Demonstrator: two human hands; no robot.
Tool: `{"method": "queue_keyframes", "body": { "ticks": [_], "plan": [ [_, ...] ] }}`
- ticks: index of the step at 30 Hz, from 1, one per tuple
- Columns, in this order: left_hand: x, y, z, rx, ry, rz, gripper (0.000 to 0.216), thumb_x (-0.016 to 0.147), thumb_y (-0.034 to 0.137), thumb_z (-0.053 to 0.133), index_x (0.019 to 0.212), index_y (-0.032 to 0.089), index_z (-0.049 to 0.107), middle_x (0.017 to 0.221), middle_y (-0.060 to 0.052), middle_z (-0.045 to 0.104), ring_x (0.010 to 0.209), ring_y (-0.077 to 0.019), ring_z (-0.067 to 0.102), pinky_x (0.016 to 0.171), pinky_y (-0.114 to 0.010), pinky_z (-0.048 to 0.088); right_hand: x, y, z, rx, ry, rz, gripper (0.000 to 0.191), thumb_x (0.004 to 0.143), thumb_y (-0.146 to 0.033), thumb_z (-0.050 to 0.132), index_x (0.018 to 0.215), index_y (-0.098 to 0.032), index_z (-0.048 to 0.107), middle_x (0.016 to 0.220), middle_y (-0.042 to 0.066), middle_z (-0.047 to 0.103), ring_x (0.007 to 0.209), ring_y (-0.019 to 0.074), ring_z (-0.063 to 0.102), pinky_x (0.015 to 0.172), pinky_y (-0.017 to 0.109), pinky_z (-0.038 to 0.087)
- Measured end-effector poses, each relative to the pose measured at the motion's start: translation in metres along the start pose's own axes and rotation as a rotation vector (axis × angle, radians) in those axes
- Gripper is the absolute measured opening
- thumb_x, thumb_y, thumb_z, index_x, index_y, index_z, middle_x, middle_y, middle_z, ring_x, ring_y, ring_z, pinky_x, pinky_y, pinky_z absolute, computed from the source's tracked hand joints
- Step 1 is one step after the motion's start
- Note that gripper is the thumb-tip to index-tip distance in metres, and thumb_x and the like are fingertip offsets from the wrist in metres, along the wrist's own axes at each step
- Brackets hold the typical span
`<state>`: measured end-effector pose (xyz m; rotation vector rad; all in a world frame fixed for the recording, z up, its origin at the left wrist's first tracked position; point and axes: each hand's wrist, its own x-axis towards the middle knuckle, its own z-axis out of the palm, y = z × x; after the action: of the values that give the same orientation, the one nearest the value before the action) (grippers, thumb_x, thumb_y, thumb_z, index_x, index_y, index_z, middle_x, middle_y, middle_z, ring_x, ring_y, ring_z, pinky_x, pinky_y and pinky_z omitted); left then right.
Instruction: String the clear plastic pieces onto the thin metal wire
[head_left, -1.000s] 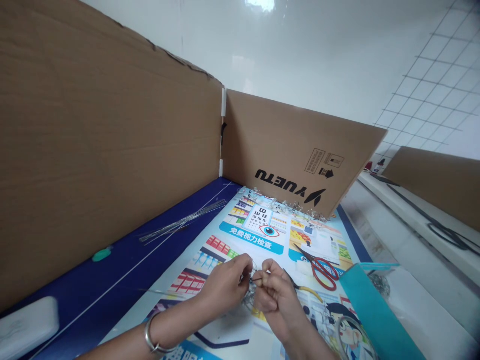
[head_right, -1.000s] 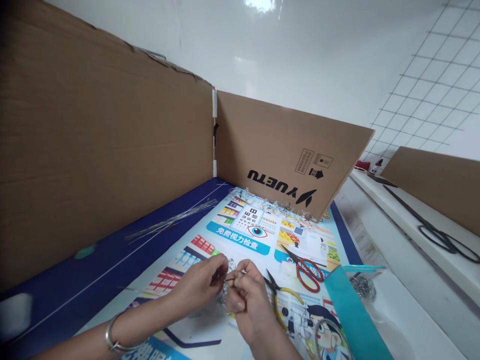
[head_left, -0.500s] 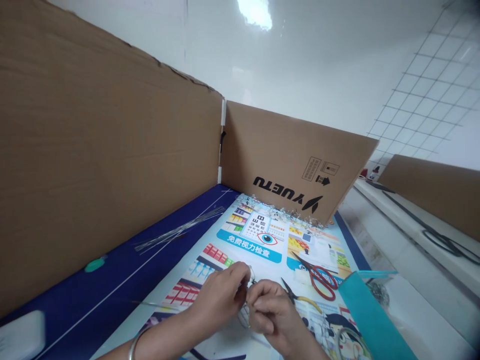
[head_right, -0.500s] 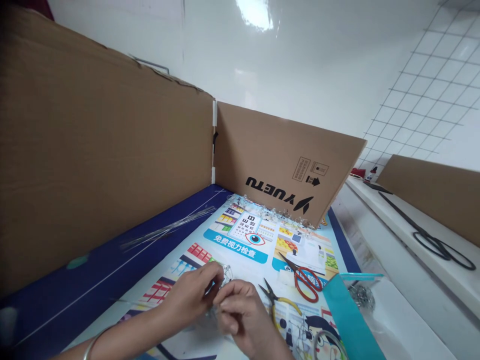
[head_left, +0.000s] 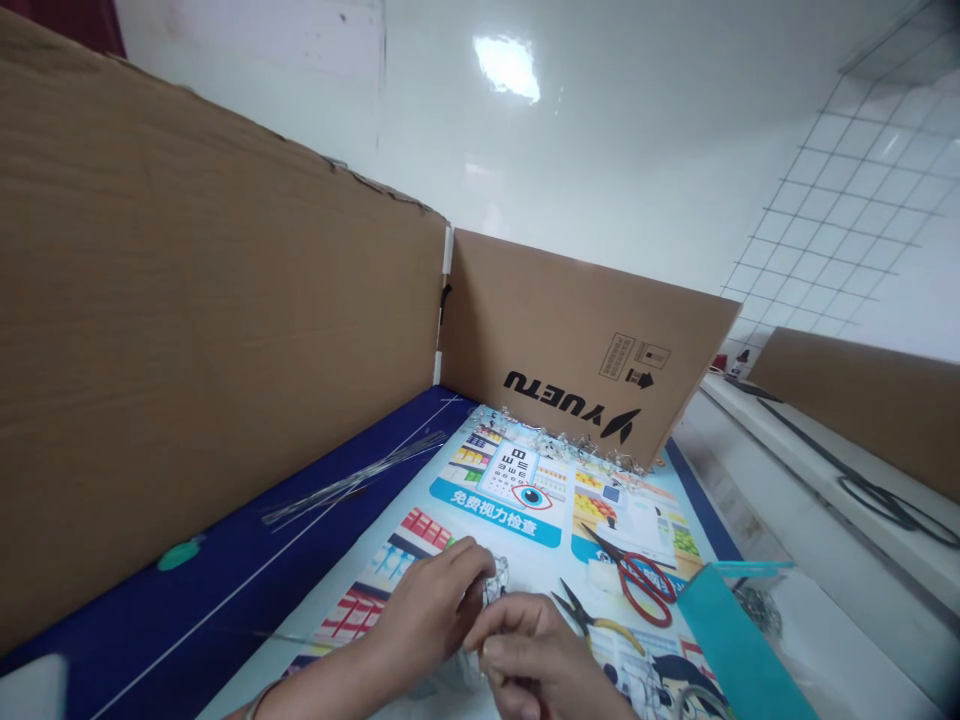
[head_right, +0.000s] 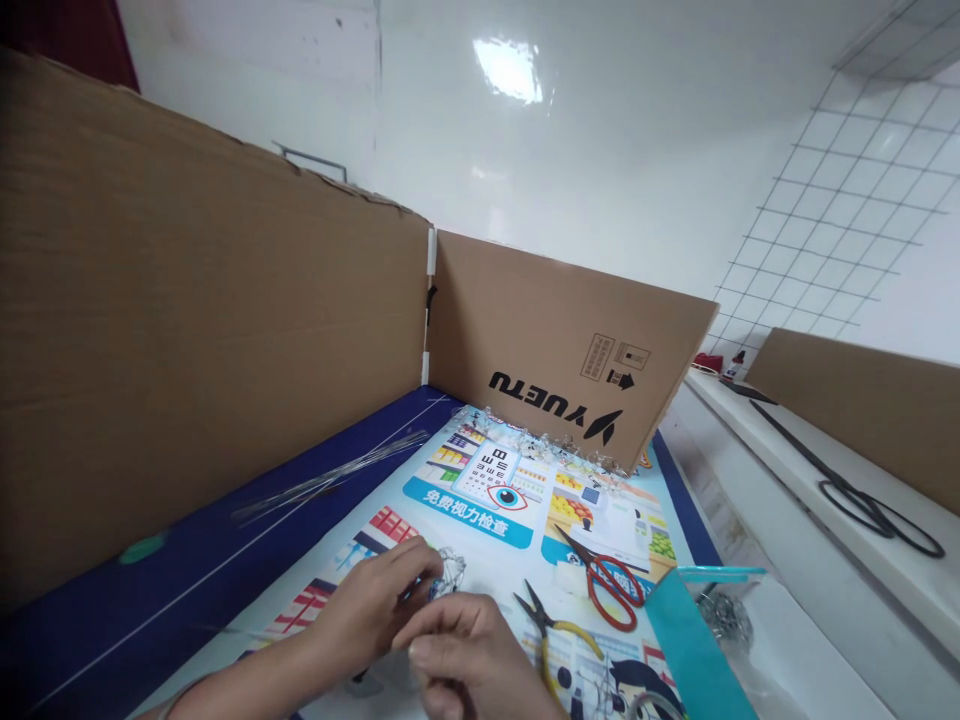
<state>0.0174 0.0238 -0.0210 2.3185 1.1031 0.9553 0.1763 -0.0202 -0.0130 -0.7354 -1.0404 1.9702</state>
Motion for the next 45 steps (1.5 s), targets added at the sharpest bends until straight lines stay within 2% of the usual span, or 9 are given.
{"method": "queue_keyframes", "body": {
  "ticks": [3,7,12,16,20,25,31,40,45],
  "plan": [
    [0.002,0.0,0.0,-0.165,0.017,-0.04,0.018,0.072,0.004,0.044,0.077,0.018,0.052,0.072,0.0,0.055,0.065,-0.013,0.05,0.059,-0.022,0.037,-0.001,-0.005,0.001,0.003,0.151,-0.106,0.011,0.074,-0.021,0.065,0.079,-0.011,0.065,0.046,-0.005,0.049,0.03,0.0002,0.03,0.033,0.015,0.018],
    [0.006,0.002,0.0,-0.468,-0.023,-0.152,0.009,0.075,0.01,0.046,0.077,0.017,0.051,0.066,0.002,0.053,0.06,-0.0106,0.048,0.055,-0.02,0.037,0.003,-0.01,0.002,-0.117,0.32,-0.224,0.017,0.073,-0.025,0.065,0.084,-0.011,0.066,0.071,0.003,0.063,0.035,0.0001,0.038,0.037,0.016,0.023],
    [0.009,0.002,-0.003,-0.85,-0.099,-0.372,0.006,0.075,0.017,0.053,0.077,0.017,0.047,0.062,0.005,0.047,0.05,-0.0072,0.04,0.045,-0.017,0.034,0.008,-0.007,0.002,-0.494,0.529,-0.198,0.021,0.074,-0.029,0.061,0.086,-0.013,0.066,0.055,-0.002,0.057,0.032,0.003,0.038,0.036,0.018,0.027],
    [0.007,0.001,-0.005,-1.07,-0.115,-0.451,0.012,0.074,0.021,0.058,0.075,0.017,0.047,0.06,0.006,0.044,0.048,-0.0059,0.036,0.042,-0.016,0.033,0.009,-0.005,0.002,-0.848,0.612,-0.305,0.016,0.074,-0.025,0.058,0.083,-0.017,0.068,0.06,-0.001,0.058,0.042,0.0068,0.043,0.042,0.02,0.034],
    [0.005,0.0,-0.005,-1.188,-0.18,-0.496,0.012,0.071,0.017,0.058,0.079,0.016,0.048,0.058,0.007,0.043,0.045,-0.0047,0.032,0.042,-0.016,0.032,0.008,-0.004,0.002,-1.13,0.607,-0.49,0.018,0.071,-0.016,0.059,0.083,-0.022,0.07,0.063,-0.001,0.06,0.05,0.0099,0.046,0.05,0.022,0.038],
    [0.008,0.003,-0.003,-0.963,-0.124,-0.431,0.015,0.068,0.016,0.058,0.074,0.017,0.044,0.058,0.008,0.042,0.047,-0.0051,0.034,0.042,-0.015,0.028,0.007,0.0,-0.004,-1.275,0.542,-0.603,0.025,0.073,-0.012,0.056,0.087,-0.026,0.07,0.064,0.0,0.063,0.051,0.0125,0.049,0.056,0.025,0.039],
    [0.003,0.009,0.001,-0.561,-0.017,-0.263,0.006,0.072,0.011,0.049,0.072,0.016,0.047,0.06,0.006,0.045,0.053,-0.0073,0.042,0.049,-0.018,0.033,0.006,0.002,-0.005,-1.413,0.505,-0.583,0.02,0.076,-0.011,0.051,0.074,-0.021,0.068,0.067,0.003,0.063,0.062,0.0154,0.056,0.059,0.025,0.038],
    [0.001,0.011,-0.007,-0.38,-0.006,-0.059,0.009,0.081,0.013,0.045,0.083,0.017,0.053,0.078,0.0,0.056,0.073,-0.0138,0.052,0.067,-0.024,0.044,0.006,-0.001,-0.003,-0.952,0.584,-0.412,0.011,0.077,-0.019,0.053,0.066,-0.018,0.056,0.054,-0.004,0.049,0.047,0.0084,0.043,0.047,0.02,0.035],
    [0.005,0.007,-0.006,-0.228,0.015,0.102,0.015,0.082,0.012,0.048,0.091,0.02,0.057,0.094,-0.004,0.061,0.094,-0.0192,0.05,0.086,-0.033,0.037,0.005,0.002,-0.003,-0.778,0.558,-0.387,0.012,0.08,-0.026,0.054,0.071,-0.018,0.053,0.053,-0.006,0.045,0.042,0.0068,0.043,0.043,0.019,0.034]
  ]
}}
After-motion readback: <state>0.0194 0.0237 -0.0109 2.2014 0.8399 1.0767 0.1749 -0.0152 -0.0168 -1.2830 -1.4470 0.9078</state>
